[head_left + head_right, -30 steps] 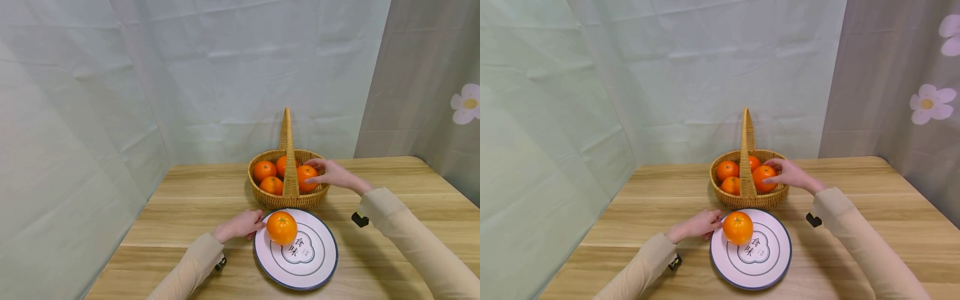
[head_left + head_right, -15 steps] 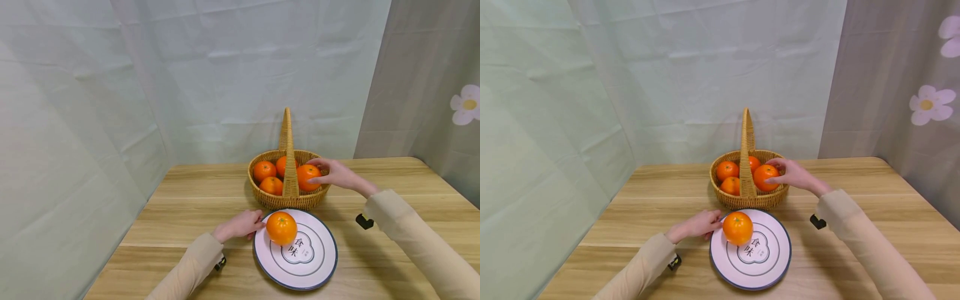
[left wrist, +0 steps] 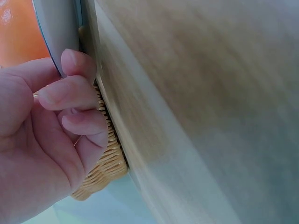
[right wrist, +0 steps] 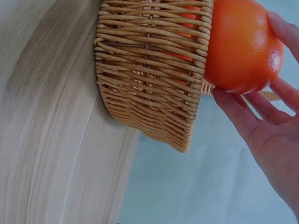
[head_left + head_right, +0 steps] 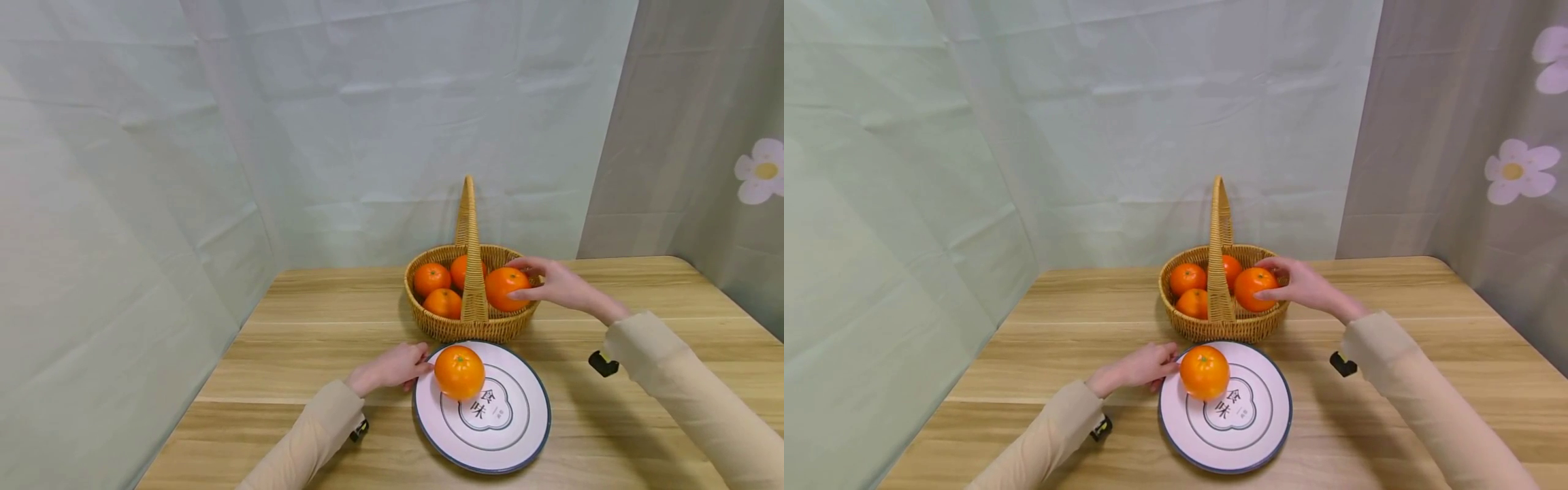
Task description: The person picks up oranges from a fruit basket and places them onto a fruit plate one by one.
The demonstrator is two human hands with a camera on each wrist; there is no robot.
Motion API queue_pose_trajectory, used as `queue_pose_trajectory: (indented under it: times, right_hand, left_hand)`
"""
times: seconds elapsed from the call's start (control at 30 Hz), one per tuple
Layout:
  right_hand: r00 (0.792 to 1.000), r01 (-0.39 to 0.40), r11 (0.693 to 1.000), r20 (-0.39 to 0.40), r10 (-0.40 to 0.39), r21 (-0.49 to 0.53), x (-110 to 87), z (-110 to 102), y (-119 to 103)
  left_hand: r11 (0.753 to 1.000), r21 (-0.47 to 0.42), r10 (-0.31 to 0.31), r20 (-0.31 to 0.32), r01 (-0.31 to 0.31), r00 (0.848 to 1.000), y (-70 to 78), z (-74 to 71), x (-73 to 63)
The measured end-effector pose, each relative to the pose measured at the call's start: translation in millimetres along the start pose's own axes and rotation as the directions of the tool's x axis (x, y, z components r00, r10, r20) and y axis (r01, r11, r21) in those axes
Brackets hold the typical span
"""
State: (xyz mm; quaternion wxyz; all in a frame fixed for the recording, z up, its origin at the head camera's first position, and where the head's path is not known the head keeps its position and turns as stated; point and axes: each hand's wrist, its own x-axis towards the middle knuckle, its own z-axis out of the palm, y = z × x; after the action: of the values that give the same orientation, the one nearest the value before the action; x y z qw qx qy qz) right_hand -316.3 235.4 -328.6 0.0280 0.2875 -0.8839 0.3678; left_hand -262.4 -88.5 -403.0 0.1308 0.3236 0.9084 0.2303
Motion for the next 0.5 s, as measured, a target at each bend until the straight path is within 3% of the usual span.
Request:
queue_pose_trajectory:
  times: [0.5]
  right_hand:
    - [1.000, -0.007, 0.998, 0.011, 0.006, 0.063, -6.8, -3.7, -5.1]
  left_hand:
    - [1.000, -0.009, -0.008, 0.006, 0.008, 1.000, 1.3, -0.9, -1.2]
